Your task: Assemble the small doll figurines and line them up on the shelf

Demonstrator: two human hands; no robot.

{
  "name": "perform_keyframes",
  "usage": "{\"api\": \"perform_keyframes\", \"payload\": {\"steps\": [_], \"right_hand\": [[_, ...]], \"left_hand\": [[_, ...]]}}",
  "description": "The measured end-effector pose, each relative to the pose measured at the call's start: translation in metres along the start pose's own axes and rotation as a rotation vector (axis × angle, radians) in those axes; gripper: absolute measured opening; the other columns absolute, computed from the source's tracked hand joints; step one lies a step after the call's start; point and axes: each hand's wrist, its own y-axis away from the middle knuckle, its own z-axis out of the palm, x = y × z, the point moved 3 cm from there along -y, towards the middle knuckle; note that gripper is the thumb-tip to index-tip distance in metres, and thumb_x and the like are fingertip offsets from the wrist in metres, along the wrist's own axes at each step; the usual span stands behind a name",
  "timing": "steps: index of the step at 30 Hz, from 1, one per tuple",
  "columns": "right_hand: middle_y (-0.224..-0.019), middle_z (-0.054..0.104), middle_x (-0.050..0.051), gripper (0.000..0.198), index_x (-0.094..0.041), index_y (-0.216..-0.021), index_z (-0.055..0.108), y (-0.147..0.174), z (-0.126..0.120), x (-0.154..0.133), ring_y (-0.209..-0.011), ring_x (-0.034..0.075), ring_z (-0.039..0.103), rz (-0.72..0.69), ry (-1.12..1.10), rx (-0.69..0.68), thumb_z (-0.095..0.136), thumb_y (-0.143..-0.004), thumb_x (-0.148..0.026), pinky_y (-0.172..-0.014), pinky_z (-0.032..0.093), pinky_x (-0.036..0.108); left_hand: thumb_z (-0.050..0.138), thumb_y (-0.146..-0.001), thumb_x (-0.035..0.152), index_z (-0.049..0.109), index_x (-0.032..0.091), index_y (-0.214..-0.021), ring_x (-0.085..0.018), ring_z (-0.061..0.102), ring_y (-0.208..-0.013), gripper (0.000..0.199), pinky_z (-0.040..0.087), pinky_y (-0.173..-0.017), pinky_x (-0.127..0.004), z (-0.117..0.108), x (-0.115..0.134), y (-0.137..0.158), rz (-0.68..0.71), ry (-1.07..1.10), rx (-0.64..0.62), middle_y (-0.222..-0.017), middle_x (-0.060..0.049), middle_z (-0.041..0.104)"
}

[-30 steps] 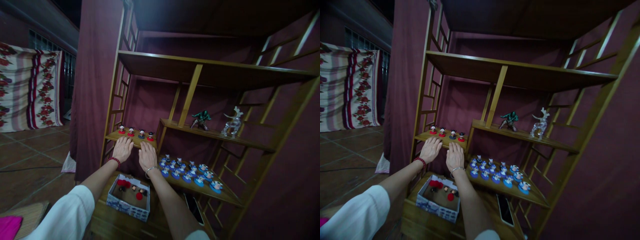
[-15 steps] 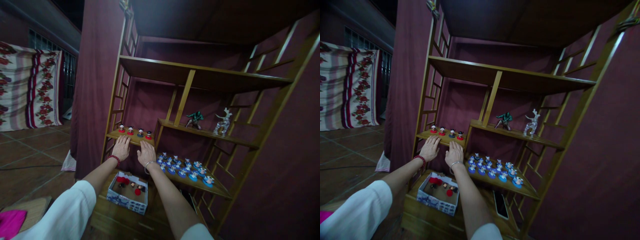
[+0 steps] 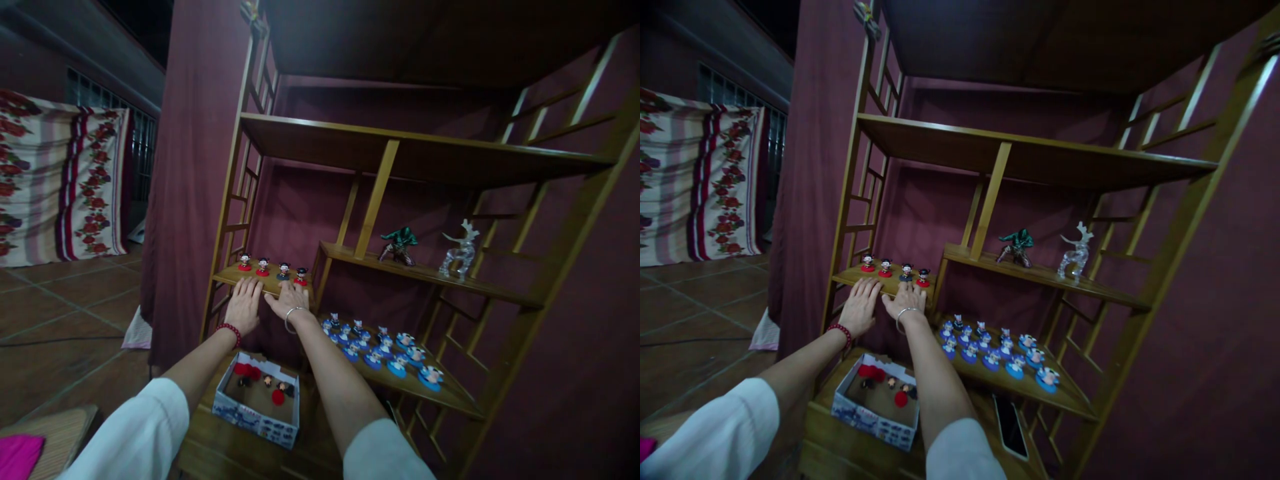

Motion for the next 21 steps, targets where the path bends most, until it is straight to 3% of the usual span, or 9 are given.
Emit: {"api": "perform_keyframes", "payload": {"steps": [7, 14, 21], "right_hand": [[-0.127, 0.044, 0.016, 0.072, -0.015, -0.116, 0.046, -0.014, -0.002, -0.001, -0.118, 0.029, 0.033, 0.012, 0.013, -0.033, 0.041, -0.068, -0.068, -0.093, 0.023, 0.041], [-0.119, 0.049, 0.011, 0.069, -0.018, -0.11, 0.048, -0.024, -0.006, 0.006, -0.118, 0.028, 0.034, 0.003, -0.055, -0.099, 0.051, -0.061, -0.067, -0.092, 0.028, 0.037], [-0.114, 0.049, 0.013, 0.07, -0.018, -0.108, 0.049, -0.032, -0.001, 0.01, -0.117, 0.029, 0.035, 0.035, -0.081, -0.114, 0.053, -0.058, -0.068, -0.09, 0.028, 0.039]], "left_hand": [[0.05, -0.059, 0.017, 0.038, 0.01, -0.124, -0.029, 0.031, -0.124, 0.066, 0.015, -0.107, -0.047, 0.003, 0.0, 0.0, -0.001, 0.002, 0.02, -0.128, -0.015, 0.043], [0.05, -0.06, 0.016, 0.039, 0.011, -0.123, -0.029, 0.032, -0.123, 0.064, 0.015, -0.107, -0.049, 0.005, 0.001, 0.0, -0.023, 0.012, 0.038, -0.127, -0.015, 0.044], [0.049, -0.062, 0.015, 0.04, 0.011, -0.123, -0.028, 0.032, -0.123, 0.062, 0.015, -0.107, -0.047, 0.007, 0.001, -0.001, -0.031, -0.002, 0.054, -0.127, -0.014, 0.044]]}}
